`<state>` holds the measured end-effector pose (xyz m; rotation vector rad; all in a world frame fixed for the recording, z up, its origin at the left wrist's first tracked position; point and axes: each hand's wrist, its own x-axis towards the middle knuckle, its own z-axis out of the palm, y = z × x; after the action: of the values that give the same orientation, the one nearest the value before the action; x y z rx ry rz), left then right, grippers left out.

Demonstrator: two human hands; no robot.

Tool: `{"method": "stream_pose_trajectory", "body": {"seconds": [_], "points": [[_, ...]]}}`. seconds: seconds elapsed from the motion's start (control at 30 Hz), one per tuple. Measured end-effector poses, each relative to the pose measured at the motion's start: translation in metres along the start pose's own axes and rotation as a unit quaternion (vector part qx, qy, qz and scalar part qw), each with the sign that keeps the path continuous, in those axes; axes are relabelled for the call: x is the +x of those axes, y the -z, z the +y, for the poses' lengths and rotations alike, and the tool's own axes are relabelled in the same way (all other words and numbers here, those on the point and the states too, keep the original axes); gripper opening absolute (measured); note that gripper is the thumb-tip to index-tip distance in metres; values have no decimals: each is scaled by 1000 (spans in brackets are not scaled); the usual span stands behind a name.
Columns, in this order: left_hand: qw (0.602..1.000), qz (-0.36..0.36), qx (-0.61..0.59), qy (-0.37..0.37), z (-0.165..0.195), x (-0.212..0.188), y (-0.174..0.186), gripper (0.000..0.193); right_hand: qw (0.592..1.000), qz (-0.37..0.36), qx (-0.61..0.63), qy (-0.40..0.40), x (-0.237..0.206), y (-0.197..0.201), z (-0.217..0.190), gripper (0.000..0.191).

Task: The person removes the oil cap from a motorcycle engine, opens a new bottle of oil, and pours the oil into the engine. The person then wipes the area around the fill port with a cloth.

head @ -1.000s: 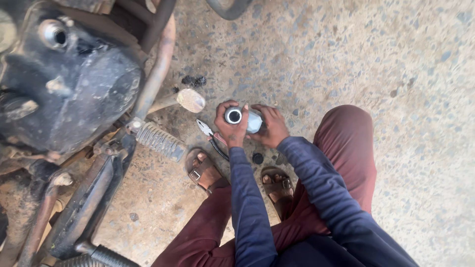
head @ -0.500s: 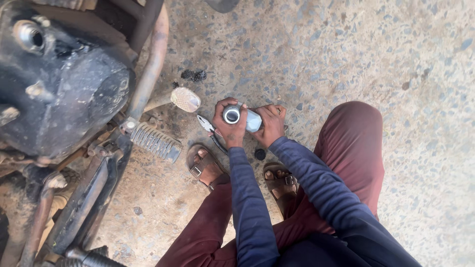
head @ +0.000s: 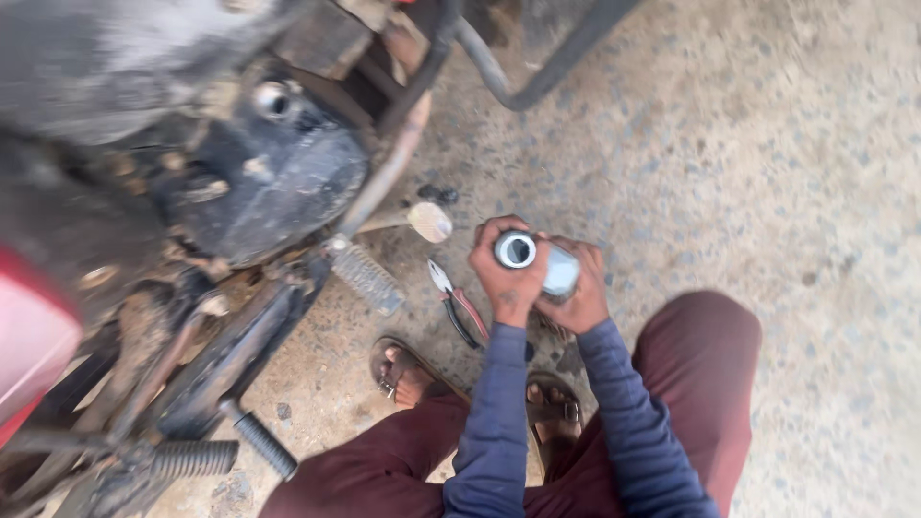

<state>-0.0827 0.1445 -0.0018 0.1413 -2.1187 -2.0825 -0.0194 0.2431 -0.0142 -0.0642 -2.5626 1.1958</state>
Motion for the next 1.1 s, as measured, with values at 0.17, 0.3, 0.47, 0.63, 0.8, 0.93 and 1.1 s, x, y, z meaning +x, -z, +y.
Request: {"method": "stream_pose_trajectory", "body": {"seconds": [0.17, 0.3, 0.47, 0.63, 0.8, 0.93, 1.1], "points": [[1000, 3, -5, 18, 56, 6, 3, 21, 996, -17, 84, -5, -1, -25, 19, 69], [999, 12, 29, -20, 95, 20, 14, 22, 993, 6, 108, -48, 1, -43, 13, 66], [1000, 11, 2, -22, 145, 41, 34, 26, 988, 59, 137, -43, 23, -39, -22, 61], [999, -18, 6, -27, 177, 63, 46, 64, 973, 139, 166, 76, 74, -23, -73, 63], [981, -69, 60, -173, 173, 75, 70, 80, 936, 128, 315, -91, 96, -32, -85, 41], [980, -125, -114, -105, 160, 90, 92, 99, 968, 131, 214, -11, 114, -49, -74, 39], [981, -115, -101, -117, 146, 119, 115, 114, 986, 44, 161, -21, 138, -56, -81, 59]]}}
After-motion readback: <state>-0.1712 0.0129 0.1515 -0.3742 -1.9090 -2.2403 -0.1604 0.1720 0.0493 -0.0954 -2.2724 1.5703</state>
